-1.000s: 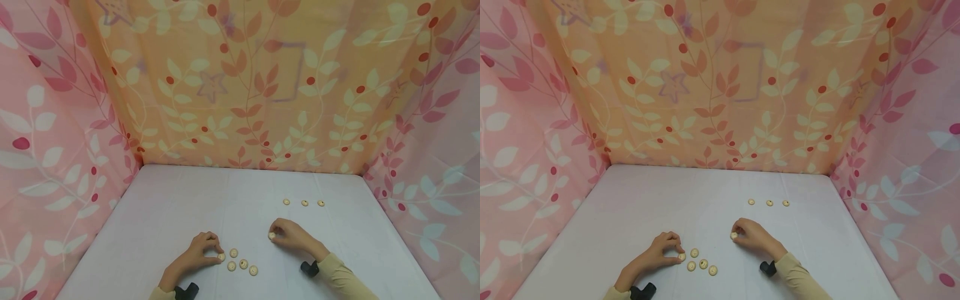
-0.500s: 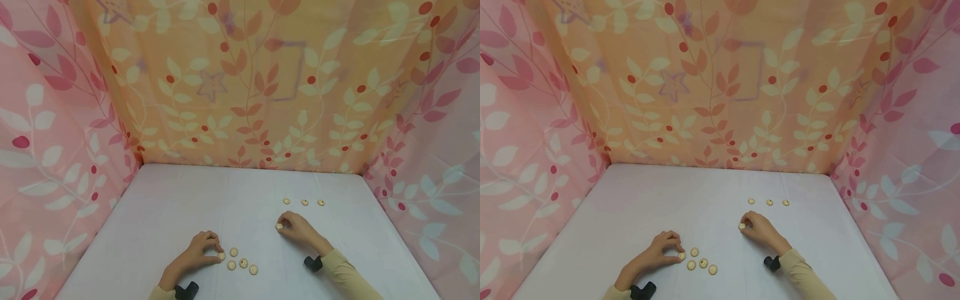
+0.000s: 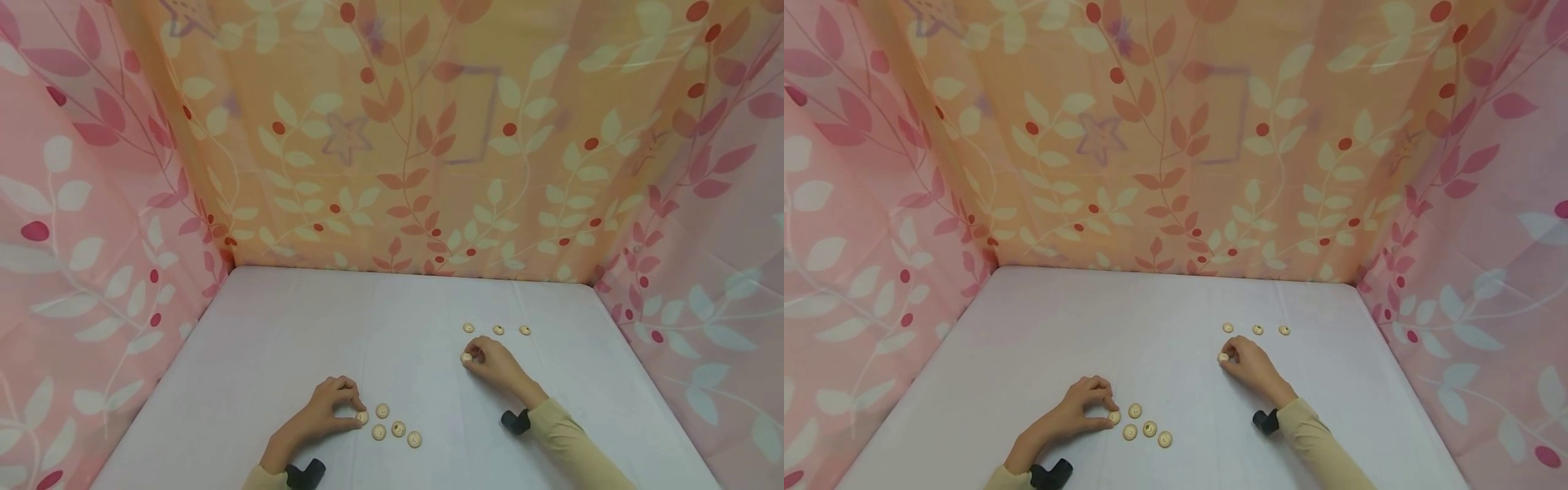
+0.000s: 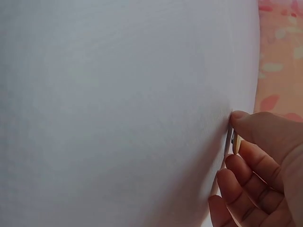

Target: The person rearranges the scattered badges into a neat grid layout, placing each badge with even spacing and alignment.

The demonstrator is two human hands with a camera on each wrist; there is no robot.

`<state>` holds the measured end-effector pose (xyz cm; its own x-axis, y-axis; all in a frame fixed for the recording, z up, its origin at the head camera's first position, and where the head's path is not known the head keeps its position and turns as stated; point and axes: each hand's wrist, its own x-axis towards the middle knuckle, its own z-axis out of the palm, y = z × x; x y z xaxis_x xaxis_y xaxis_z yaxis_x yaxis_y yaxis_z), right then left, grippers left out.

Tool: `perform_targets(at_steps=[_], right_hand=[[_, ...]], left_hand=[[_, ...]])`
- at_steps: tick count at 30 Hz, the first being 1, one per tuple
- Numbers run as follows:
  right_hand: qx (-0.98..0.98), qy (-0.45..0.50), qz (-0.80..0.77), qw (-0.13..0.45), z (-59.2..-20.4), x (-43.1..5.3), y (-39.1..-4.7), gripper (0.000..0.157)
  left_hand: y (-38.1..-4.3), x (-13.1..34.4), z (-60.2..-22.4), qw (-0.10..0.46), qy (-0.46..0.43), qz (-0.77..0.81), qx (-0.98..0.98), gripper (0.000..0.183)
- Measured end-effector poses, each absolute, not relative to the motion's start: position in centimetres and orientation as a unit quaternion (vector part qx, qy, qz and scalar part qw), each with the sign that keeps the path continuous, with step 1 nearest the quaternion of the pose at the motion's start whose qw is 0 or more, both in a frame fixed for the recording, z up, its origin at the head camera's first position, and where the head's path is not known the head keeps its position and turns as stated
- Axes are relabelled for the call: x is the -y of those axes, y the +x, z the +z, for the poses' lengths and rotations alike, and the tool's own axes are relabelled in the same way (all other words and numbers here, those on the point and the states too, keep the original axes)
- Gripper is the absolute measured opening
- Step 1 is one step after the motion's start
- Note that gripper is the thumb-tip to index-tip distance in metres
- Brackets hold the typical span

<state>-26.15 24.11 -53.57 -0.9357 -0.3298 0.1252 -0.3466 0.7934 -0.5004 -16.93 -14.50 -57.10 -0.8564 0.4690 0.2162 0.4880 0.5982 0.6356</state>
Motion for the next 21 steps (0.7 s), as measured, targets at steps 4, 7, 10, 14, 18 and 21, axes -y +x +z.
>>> perform_targets(at_steps=[4, 7, 10, 14, 18, 21], right_hand=[[0.949, 0.166, 0.266, 0.025, -53.7, -24.4, -26.6, 0.019], [0.951, 0.156, 0.265, 0.027, -53.9, -24.6, -26.9, 0.018], [0.952, 0.154, 0.263, 0.035, -54.1, -24.9, -27.2, 0.018], [0.952, 0.147, 0.267, 0.037, -54.2, -25.0, -27.6, 0.018], [0.951, 0.14, 0.273, 0.027, -54.0, -25.1, -27.7, 0.019], [0.951, 0.14, 0.276, 0.022, -53.8, -25.0, -27.8, 0.02]], left_hand=[[-17.0, 14.5, -57.0, 0.011, -0.268, -0.362, 0.892, 0.018], [-17.0, 14.5, -57.0, 0.011, -0.269, -0.362, 0.892, 0.018], [-16.9, 14.5, -56.9, 0.011, -0.268, -0.362, 0.893, 0.018], [-16.8, 14.5, -56.9, 0.013, -0.27, -0.364, 0.891, 0.018], [-16.8, 14.5, -56.9, 0.018, -0.271, -0.365, 0.891, 0.018], [-16.8, 14.5, -57.0, 0.021, -0.27, -0.362, 0.892, 0.018]])
